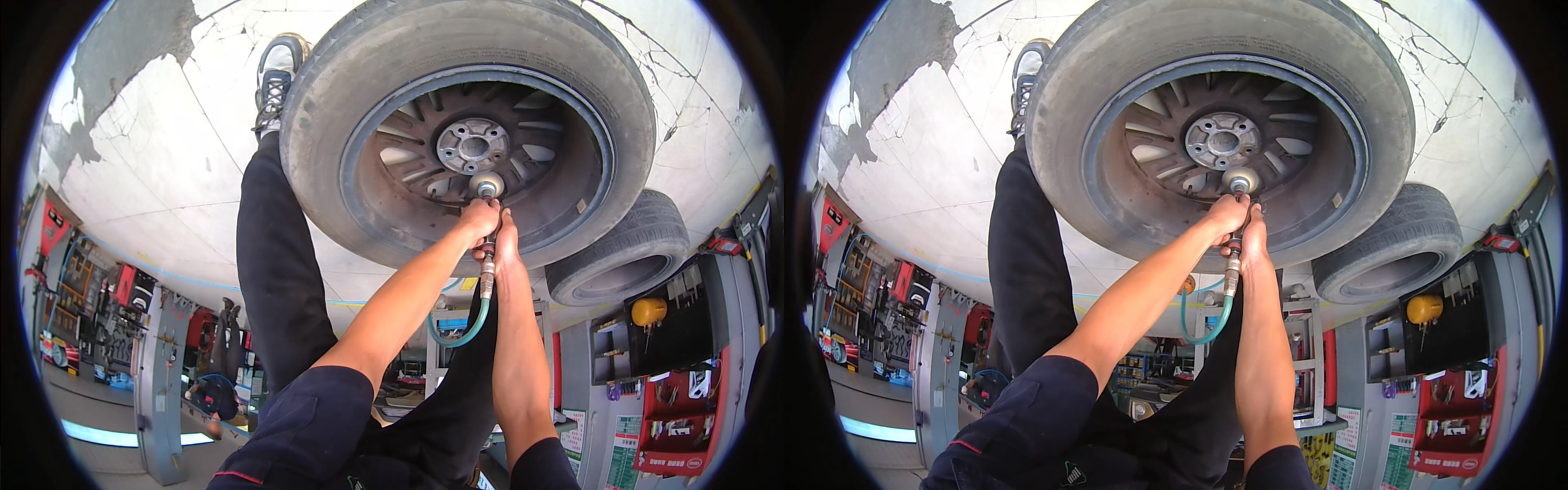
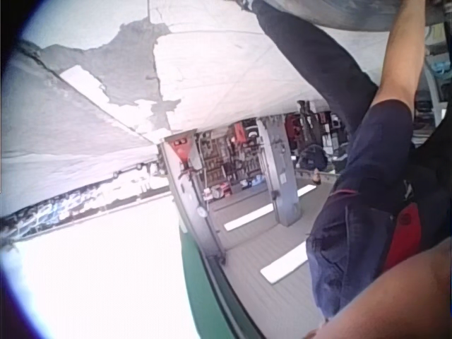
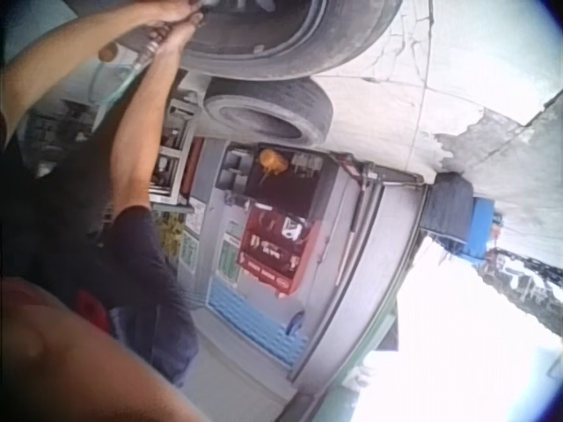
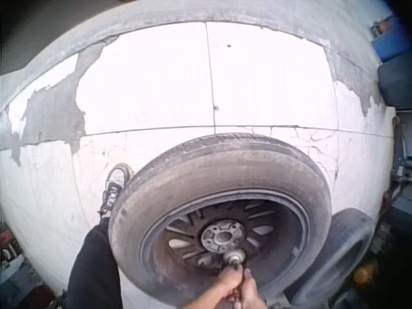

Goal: The person uses a pneumatic impact wrench to tighten lug nuts on a car tire in a garage. They then walk to a tool cart, receive a different impact wrench from a coworker, and proceed to tighten lug nuts on a second tire.

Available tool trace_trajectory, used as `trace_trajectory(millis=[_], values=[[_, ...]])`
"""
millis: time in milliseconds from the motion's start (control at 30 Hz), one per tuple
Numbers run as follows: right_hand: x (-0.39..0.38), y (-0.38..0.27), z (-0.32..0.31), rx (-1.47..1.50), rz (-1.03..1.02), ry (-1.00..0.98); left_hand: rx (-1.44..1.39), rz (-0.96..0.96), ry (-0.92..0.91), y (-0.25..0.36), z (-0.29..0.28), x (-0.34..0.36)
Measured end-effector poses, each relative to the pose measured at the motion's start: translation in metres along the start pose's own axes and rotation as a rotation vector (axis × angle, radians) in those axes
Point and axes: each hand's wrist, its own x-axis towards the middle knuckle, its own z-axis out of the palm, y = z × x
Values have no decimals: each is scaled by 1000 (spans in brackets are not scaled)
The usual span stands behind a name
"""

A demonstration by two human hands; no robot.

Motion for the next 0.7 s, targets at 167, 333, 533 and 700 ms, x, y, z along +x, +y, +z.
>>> trace_trajectory(millis=[167,333,533,700], values=[[-2,3,10,8,-18,31,4,17,-30,-9,-2,11],[-3,-9,-12,62,-34,5,52,30,-52,12,9,-1],[-6,-22,-15,68,-5,-20,-170,-45,-125,11,16,1],[-19,-37,-18,10,5,-32,-257,-64,-74,20,24,-8]])
